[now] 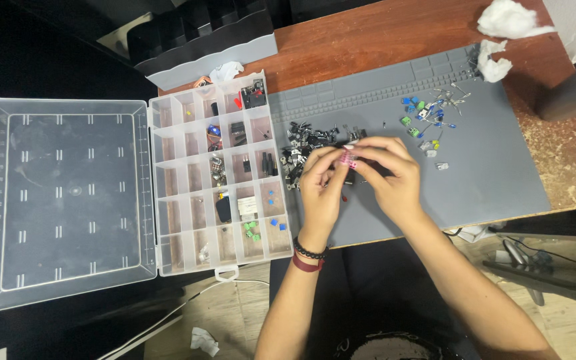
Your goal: The person sorts small electronic components from a pile on a gray mat into a compartmentalized plastic storage box. They pick up individual items, inspect them, and place them into specific compartments.
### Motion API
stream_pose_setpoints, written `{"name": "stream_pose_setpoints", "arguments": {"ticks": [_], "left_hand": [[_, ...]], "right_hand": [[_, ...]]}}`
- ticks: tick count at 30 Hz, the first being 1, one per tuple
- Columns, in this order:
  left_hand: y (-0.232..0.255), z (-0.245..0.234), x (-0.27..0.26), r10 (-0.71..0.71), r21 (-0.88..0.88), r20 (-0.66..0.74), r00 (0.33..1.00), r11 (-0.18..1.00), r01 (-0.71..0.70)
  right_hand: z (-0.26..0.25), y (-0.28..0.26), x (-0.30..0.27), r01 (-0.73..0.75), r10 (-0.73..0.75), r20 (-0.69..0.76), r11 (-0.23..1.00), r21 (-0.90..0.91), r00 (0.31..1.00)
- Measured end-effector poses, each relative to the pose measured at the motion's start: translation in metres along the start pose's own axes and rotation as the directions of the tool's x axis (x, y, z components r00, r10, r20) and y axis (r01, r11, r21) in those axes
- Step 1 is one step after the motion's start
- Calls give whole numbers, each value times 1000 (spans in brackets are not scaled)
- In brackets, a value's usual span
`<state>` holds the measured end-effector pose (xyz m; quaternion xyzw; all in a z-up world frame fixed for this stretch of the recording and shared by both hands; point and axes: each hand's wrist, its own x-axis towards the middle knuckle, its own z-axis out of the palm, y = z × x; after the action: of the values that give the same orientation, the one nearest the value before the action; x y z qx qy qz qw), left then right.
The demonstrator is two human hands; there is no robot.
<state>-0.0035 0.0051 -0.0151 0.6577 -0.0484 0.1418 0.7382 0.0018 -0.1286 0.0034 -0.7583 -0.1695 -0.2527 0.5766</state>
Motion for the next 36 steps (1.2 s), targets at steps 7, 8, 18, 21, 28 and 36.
{"name": "stream_pose_setpoints", "arguments": {"ticks": [7,8,18,21,28,36], "left_hand": [[-5,-1,0,-34,2,25,999,999,34],[-6,-1,0,-46,-7,31,998,999,46],[4,1,1,-14,35,-4,1000,999,14],[6,-1,2,6,89,10,1000,996,-7],[13,2,1,-10,-29,9,1000,1000,10],[4,5,-2,-41,-199,64,997,979,53]], "right_hand": [[1,-8,1,73,-79,-51,992,-106,996],[2,-8,0,85,-91,-53,990,-111,994],[3,-4,1,68,-69,-18,997,-40,997],[2,-2,0,65,-65,-1,997,-31,998],[0,1,-4,9,-21,101,993,118,995],[0,0,-1,-25,12,82,986,166,997]]}}
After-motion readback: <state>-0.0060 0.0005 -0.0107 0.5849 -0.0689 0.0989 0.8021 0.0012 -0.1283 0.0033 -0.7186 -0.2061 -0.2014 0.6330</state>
